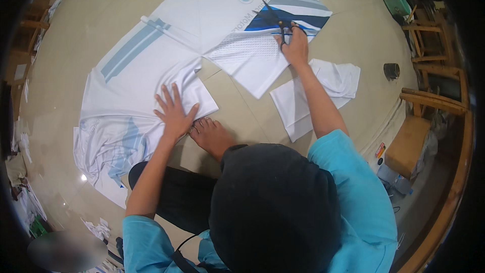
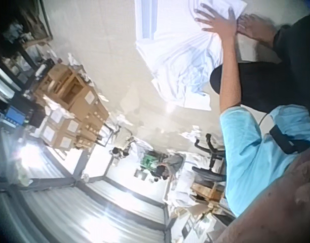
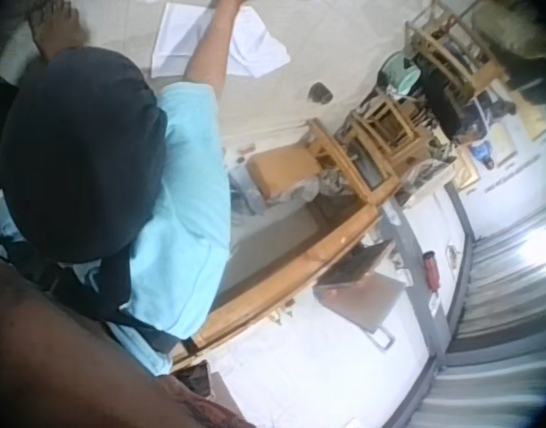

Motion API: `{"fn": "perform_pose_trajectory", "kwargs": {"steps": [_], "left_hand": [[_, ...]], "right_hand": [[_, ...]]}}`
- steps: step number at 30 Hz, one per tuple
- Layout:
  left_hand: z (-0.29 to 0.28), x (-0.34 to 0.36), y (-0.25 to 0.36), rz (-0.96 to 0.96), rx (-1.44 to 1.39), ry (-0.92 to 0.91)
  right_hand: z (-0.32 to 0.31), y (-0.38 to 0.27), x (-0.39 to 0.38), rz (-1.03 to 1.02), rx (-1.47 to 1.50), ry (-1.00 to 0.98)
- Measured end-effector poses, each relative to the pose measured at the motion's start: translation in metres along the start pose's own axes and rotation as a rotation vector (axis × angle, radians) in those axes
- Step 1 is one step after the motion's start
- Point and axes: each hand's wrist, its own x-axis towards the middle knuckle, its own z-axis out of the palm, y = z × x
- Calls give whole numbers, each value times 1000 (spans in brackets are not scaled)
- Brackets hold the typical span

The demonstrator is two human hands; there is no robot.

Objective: The person cuts a long strip of dark blue fabric into smaller pieces using scissors. They then unfold a white jersey with blue and gray graphics and cut along its seams to separate the sleeves and body sections.

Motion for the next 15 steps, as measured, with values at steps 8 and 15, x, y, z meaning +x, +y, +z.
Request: {"fn": "perform_pose_trajectory", "kwargs": {"steps": [8,15], "left_hand": [[-50,3,41,99,-197,-94],[-94,19,-32,-102,174,40]], "right_hand": [[-44,-41,21,203,94,35],[-60,-167,-98,798,896,-514]]}}
